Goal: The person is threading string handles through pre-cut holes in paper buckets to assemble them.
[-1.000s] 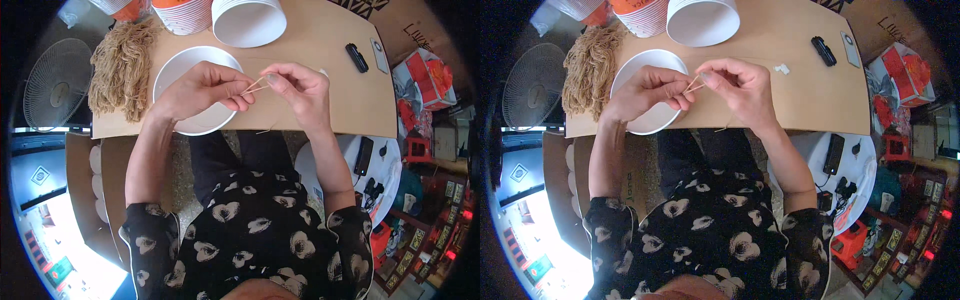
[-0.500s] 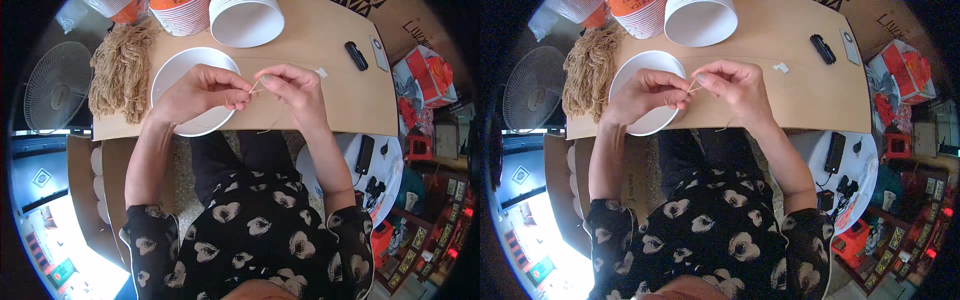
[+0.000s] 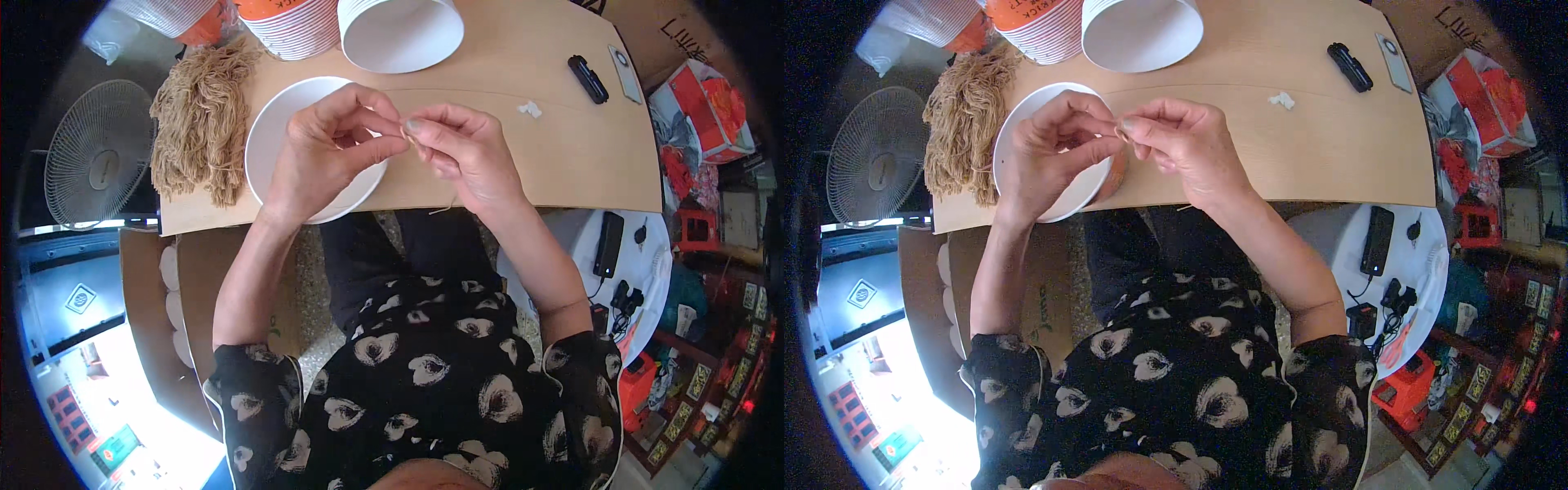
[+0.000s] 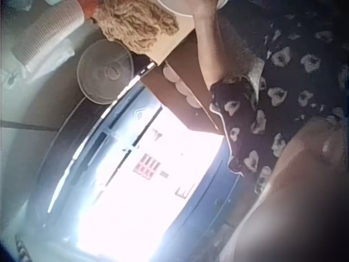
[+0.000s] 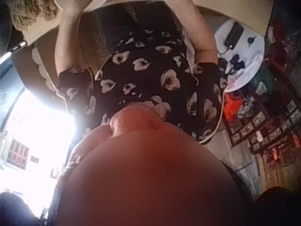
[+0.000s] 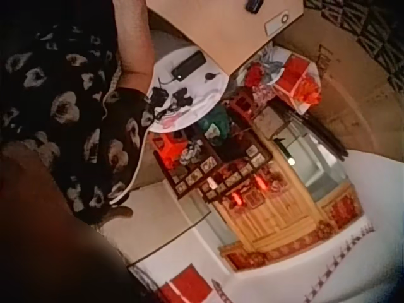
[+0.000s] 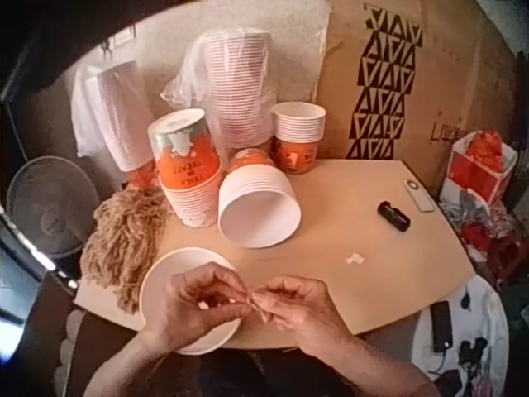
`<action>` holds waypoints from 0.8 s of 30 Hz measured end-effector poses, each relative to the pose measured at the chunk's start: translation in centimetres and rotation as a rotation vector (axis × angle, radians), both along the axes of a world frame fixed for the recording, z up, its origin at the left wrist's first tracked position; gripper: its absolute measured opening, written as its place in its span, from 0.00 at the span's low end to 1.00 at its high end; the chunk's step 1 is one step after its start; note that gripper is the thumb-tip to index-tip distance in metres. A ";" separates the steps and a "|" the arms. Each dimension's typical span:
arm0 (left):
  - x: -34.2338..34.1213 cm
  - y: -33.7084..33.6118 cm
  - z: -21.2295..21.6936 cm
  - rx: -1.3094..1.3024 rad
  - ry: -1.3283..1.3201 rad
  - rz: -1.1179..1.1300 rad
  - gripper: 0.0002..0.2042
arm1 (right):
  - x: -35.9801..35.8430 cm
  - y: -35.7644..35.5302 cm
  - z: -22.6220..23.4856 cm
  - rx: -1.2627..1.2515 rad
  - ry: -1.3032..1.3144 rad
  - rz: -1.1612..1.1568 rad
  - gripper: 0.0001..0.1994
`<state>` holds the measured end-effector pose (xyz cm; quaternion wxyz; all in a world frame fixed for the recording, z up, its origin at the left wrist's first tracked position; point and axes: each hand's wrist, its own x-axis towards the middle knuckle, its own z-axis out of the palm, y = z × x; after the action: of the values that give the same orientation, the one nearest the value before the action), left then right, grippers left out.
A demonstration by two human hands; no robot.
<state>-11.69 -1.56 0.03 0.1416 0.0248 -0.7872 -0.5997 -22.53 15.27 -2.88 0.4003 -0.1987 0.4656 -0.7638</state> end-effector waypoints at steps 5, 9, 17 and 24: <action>0.4 -0.1 -0.2 0.012 -0.046 0.068 0.13 | 0.5 -0.6 -0.7 0.010 0.014 -0.045 0.06; 0.5 -0.1 -0.5 0.017 -0.011 0.072 0.10 | 0.5 -0.3 -0.3 0.045 0.002 -0.023 0.06; 0.4 -0.8 0.4 0.053 -0.160 0.035 0.07 | 0.1 0.0 -0.5 0.086 0.018 0.030 0.08; 0.0 -1.8 0.6 0.208 -0.327 -0.053 0.11 | -0.3 -0.1 1.0 0.075 0.355 -0.185 0.10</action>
<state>-11.71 -3.36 0.61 -0.0072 0.1155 -0.7340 -0.6692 -22.86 15.17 -1.90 0.2470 -0.2716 0.5734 -0.7324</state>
